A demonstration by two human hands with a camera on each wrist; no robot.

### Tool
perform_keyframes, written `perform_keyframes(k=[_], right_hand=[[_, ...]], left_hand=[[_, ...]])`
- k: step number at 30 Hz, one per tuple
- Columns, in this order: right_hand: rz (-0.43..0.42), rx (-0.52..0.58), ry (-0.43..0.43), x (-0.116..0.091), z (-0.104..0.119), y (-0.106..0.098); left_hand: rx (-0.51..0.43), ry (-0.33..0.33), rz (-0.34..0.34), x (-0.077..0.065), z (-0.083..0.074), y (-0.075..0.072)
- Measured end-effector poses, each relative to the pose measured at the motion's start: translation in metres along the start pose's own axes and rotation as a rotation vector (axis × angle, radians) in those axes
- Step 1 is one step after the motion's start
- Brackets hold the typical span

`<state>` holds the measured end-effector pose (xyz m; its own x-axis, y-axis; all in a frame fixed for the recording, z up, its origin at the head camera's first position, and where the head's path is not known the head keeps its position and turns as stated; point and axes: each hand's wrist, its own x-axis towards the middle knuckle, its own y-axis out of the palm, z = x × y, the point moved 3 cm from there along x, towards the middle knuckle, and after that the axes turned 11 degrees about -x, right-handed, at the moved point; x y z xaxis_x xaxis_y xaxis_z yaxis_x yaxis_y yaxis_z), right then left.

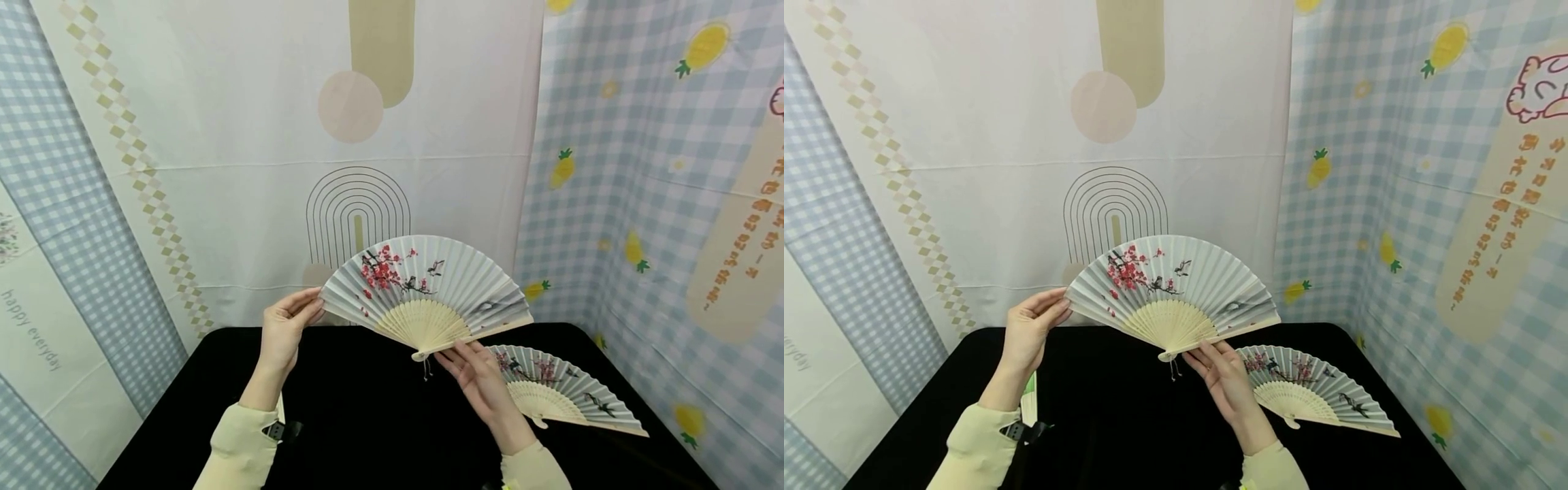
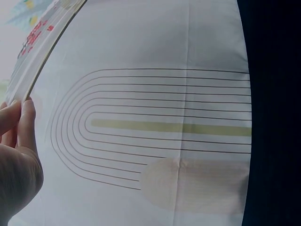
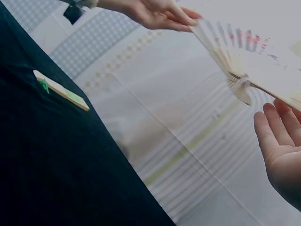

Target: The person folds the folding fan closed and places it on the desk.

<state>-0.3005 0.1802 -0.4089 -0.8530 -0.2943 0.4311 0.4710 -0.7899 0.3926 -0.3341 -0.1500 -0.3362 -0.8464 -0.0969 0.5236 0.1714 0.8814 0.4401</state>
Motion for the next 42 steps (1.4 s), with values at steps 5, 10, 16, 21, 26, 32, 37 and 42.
perform_keyframes(k=[5,10,16,21,26,32,37,42], right_hand=[[-0.033,-0.028,0.02,0.005,-0.008,0.011],[-0.065,-0.024,0.028,0.007,-0.011,0.015],[-0.068,-0.02,0.007,0.008,-0.01,0.016],[-0.092,-0.029,0.015,0.008,-0.01,0.018],[-0.129,-0.038,0.036,0.007,-0.011,0.019],[-0.13,-0.037,0.042,0.005,-0.015,0.019],[-0.085,-0.003,0.037,0.004,-0.019,0.02],[-0.074,0.005,0.052,0.003,-0.022,0.02]], left_hand=[[0.004,0.001,-0.004,-0.001,0.002,0.001],[-0.006,-0.001,-0.011,-0.002,0.002,0.001],[-0.018,-0.006,-0.039,-0.002,0.003,0.001],[-0.025,-0.024,-0.077,-0.004,0.005,0.001],[-0.093,-0.063,-0.116,-0.008,0.008,0.002],[-0.272,-0.147,-0.153,-0.013,0.014,0.008],[-0.395,-0.191,-0.127,-0.018,0.02,0.01],[-0.491,-0.18,-0.086,-0.02,0.022,0.01]])
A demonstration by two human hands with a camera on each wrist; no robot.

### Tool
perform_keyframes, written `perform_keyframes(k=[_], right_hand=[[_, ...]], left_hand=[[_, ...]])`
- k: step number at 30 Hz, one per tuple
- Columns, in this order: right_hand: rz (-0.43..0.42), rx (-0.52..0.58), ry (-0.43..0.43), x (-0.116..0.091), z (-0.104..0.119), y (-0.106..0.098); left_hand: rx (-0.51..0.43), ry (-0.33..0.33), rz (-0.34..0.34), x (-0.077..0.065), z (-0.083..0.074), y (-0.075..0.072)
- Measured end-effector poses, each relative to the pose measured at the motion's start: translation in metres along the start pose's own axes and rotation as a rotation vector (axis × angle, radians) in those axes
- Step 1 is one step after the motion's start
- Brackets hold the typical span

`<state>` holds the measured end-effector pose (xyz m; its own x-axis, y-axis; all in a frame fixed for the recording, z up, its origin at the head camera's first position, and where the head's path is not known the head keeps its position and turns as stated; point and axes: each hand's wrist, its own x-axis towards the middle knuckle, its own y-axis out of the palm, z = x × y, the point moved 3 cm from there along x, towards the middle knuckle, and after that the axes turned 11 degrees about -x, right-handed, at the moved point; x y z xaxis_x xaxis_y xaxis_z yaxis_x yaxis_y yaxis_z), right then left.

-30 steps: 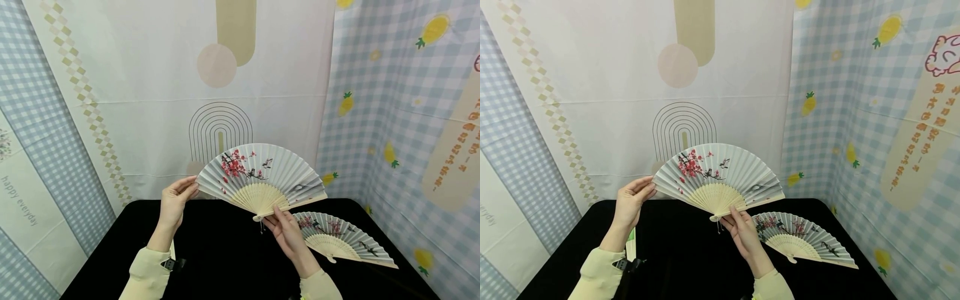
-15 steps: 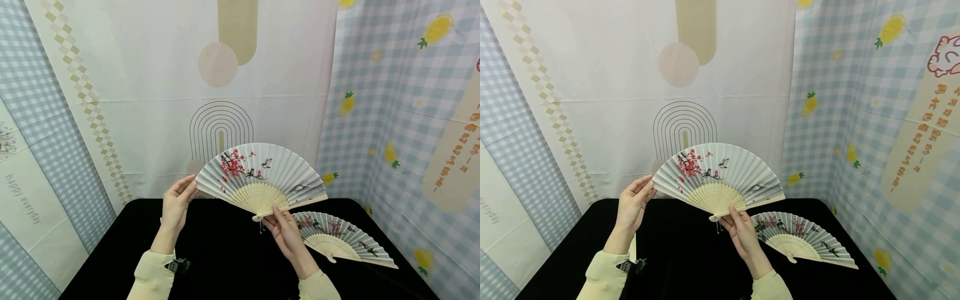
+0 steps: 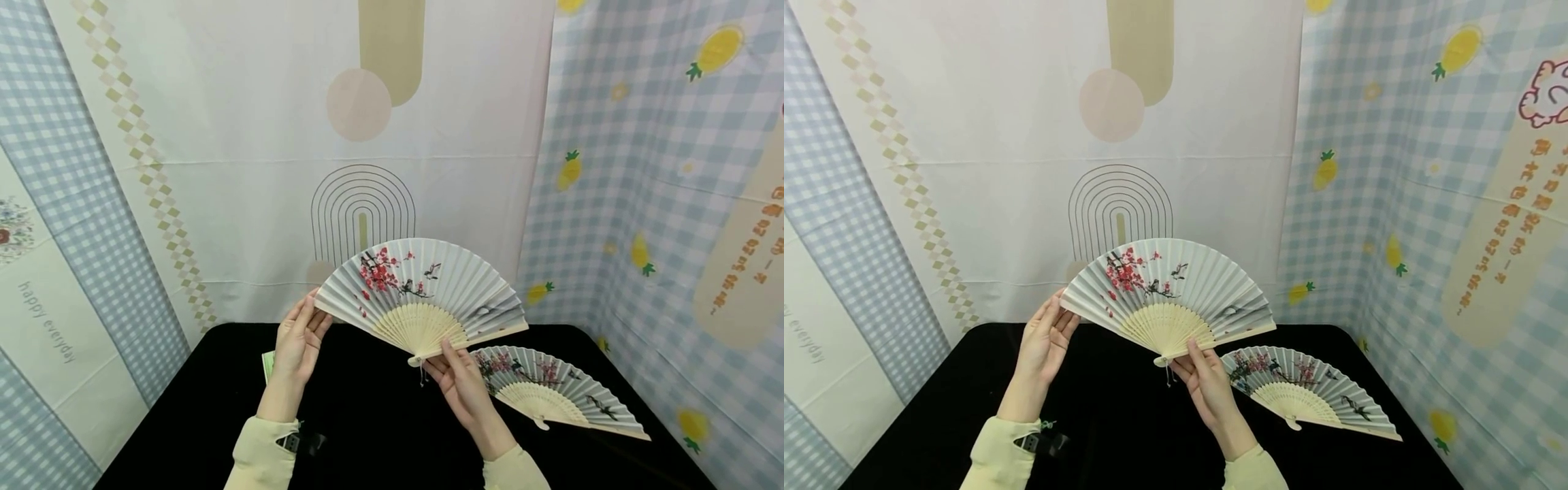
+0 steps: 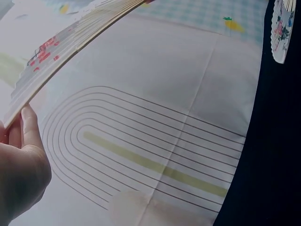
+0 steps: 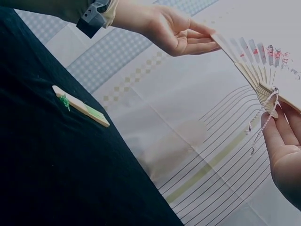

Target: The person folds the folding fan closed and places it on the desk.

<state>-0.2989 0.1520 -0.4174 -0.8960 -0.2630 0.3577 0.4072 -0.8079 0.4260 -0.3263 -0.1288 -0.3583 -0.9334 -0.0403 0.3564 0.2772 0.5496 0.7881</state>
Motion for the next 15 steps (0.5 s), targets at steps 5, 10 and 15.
perform_keyframes(k=[5,10,15], right_hand=[[-0.008,-0.016,0.009,0.0013,-0.0034,-0.0001],[-0.016,-0.036,0.043,0.002,-0.0053,0.0002],[-0.051,-0.046,0.1,0.0001,-0.0076,-0.0014]], left_hand=[[-0.011,0.003,0.032,-0.0007,-0.0001,-0.0022],[-0.028,-0.005,0.05,-0.001,-0.0005,-0.0032],[-0.035,-0.023,0.045,-0.0019,0.0017,-0.004]])
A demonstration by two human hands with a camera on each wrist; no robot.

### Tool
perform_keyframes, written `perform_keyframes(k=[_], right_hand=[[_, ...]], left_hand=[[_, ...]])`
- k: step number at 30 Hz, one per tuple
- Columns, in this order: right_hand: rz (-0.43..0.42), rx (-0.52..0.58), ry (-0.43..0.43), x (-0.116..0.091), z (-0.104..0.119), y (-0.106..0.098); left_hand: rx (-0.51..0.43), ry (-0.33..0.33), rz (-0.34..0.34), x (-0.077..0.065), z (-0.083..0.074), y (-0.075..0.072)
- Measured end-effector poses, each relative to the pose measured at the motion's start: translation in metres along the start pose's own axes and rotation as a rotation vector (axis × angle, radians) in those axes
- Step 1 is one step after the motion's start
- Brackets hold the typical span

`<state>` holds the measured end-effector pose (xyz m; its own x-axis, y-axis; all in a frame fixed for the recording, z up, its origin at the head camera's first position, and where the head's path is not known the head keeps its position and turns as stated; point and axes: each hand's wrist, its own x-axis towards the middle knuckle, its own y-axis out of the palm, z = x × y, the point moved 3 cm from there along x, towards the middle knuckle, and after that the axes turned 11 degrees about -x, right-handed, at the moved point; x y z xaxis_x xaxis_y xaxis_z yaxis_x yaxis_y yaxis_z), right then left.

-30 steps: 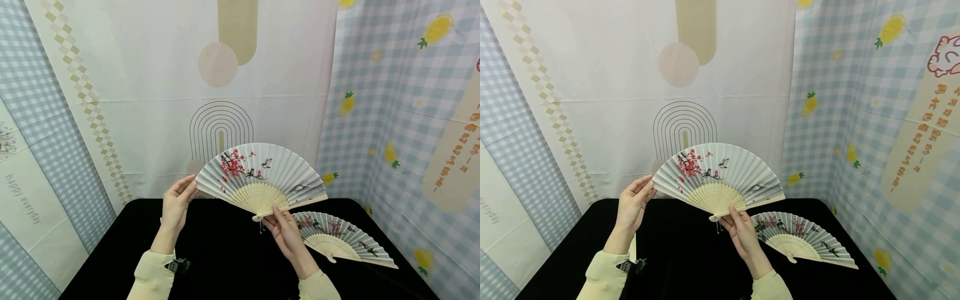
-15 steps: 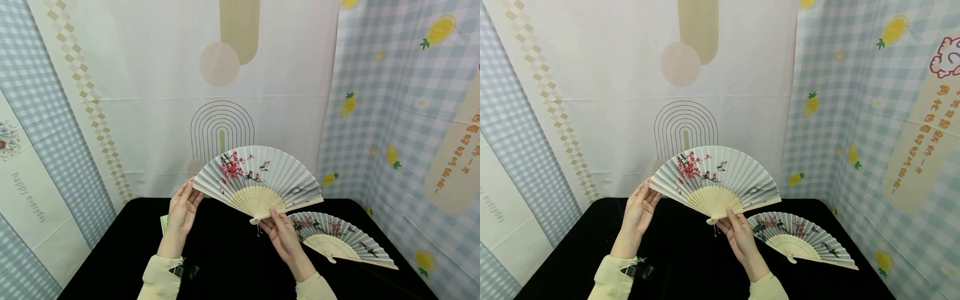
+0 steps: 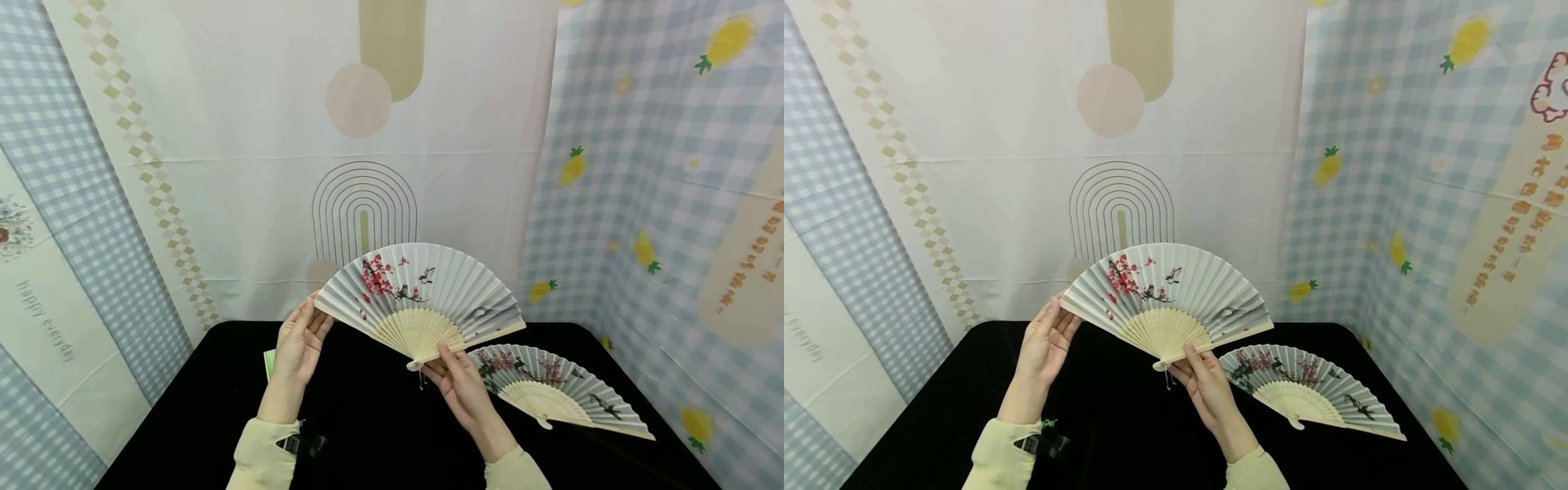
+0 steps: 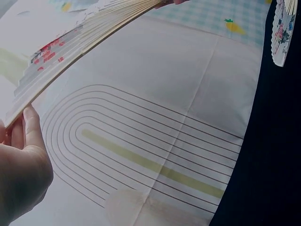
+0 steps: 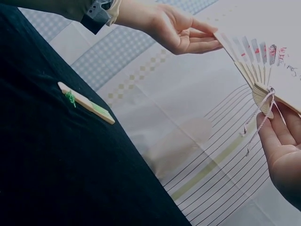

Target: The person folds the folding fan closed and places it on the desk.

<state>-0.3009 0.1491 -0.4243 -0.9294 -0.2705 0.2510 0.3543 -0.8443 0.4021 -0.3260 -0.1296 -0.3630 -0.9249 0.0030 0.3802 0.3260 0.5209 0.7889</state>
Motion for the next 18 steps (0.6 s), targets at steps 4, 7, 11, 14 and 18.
perform_keyframes(k=[4,7,11,14,18], right_hand=[[-0.022,-0.01,0.025,-0.0015,-0.0005,-0.0006],[-0.012,-0.028,0.026,-0.0018,-0.0016,0.0001],[0.004,-0.047,0.017,-0.0022,-0.0038,0.0007],[0.014,-0.061,0.009,-0.0023,-0.0056,0.0006],[0.03,-0.08,0.006,-0.0021,-0.0075,0.0]], left_hand=[[0.007,-0.008,-0.02,-0.0014,0.0006,-0.0009],[0.017,-0.009,-0.033,-0.0033,-0.0007,-0.0019],[0.015,-0.021,-0.032,-0.0063,-0.0021,-0.0028],[0.016,-0.025,-0.035,-0.008,-0.0024,-0.0039],[-0.001,-0.026,-0.04,-0.0088,-0.0024,-0.0056]])
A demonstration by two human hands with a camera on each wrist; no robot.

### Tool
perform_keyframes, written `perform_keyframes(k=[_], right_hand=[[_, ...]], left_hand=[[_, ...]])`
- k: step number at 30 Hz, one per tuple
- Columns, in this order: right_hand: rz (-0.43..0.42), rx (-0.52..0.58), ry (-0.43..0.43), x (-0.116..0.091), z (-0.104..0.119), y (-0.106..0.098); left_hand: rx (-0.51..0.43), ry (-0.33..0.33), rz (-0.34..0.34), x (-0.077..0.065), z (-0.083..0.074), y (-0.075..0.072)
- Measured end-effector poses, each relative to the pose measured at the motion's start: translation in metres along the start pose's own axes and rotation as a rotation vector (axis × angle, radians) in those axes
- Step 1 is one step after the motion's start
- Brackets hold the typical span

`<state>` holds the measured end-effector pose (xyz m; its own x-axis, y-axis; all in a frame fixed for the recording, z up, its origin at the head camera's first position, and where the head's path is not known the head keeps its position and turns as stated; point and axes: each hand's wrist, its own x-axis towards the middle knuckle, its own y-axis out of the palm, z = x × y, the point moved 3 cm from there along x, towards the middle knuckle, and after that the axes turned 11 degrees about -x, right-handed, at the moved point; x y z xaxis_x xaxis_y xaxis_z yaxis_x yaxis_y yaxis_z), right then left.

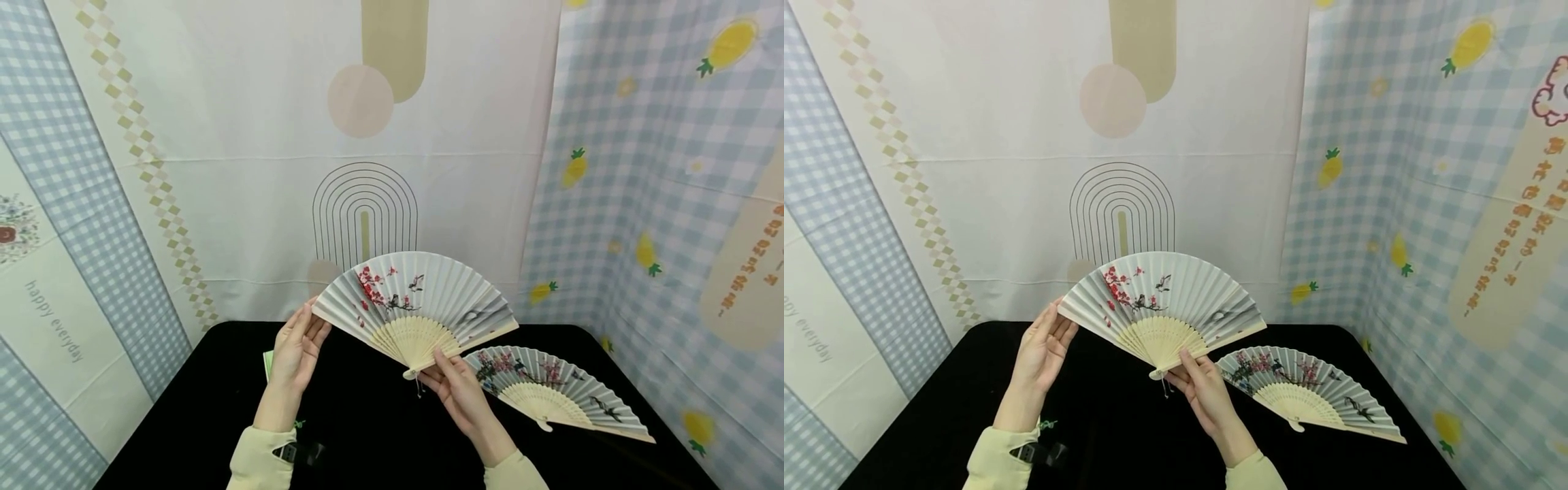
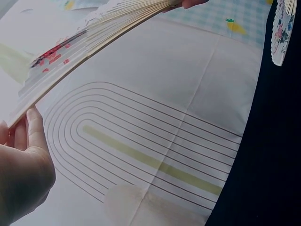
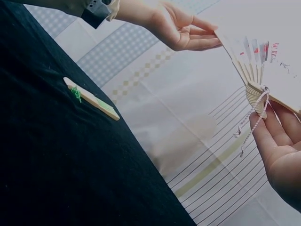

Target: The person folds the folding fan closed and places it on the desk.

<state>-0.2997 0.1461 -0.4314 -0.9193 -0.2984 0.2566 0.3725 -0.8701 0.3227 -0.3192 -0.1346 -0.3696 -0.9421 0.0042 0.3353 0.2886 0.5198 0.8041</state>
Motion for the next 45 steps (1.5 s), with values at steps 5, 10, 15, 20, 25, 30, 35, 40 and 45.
perform_keyframes(k=[5,10,15,20,25,30,35,40,45], right_hand=[[0.019,0.002,0.028,0.0,-0.0004,0.001],[0.019,-0.008,0.057,-0.0003,-0.0012,0.002],[0.022,-0.03,0.079,-0.0009,-0.0036,0.0033],[0.015,-0.048,0.095,-0.0014,-0.0042,0.0031],[0.004,-0.071,0.114,-0.0021,-0.0042,0.0028],[0.007,-0.093,0.129,-0.0031,-0.0043,0.0028],[0.014,-0.094,0.133,-0.0034,-0.0053,0.0032],[0.023,-0.094,0.136,-0.0037,-0.0064,0.0035],[0.005,-0.117,0.164,-0.0042,-0.0082,0.0038]], left_hand=[[-0.016,0.006,0.004,-0.0009,-0.0011,-0.0018],[-0.003,0.006,0.007,-0.001,-0.0018,-0.0033],[0.007,0.003,0.0,-0.001,-0.0023,-0.0043],[0.011,-0.003,0.005,-0.0014,-0.0018,-0.0042],[0.017,-0.009,0.004,-0.0021,-0.0012,-0.0041],[0.033,-0.012,-0.005,-0.0035,-0.0001,-0.0043],[0.048,-0.004,0.0,-0.0042,0.0,-0.0052],[0.061,-0.004,-0.009,-0.0039,0.0004,-0.0068],[0.07,-0.014,-0.012,-0.0043,0.0009,-0.0089]])
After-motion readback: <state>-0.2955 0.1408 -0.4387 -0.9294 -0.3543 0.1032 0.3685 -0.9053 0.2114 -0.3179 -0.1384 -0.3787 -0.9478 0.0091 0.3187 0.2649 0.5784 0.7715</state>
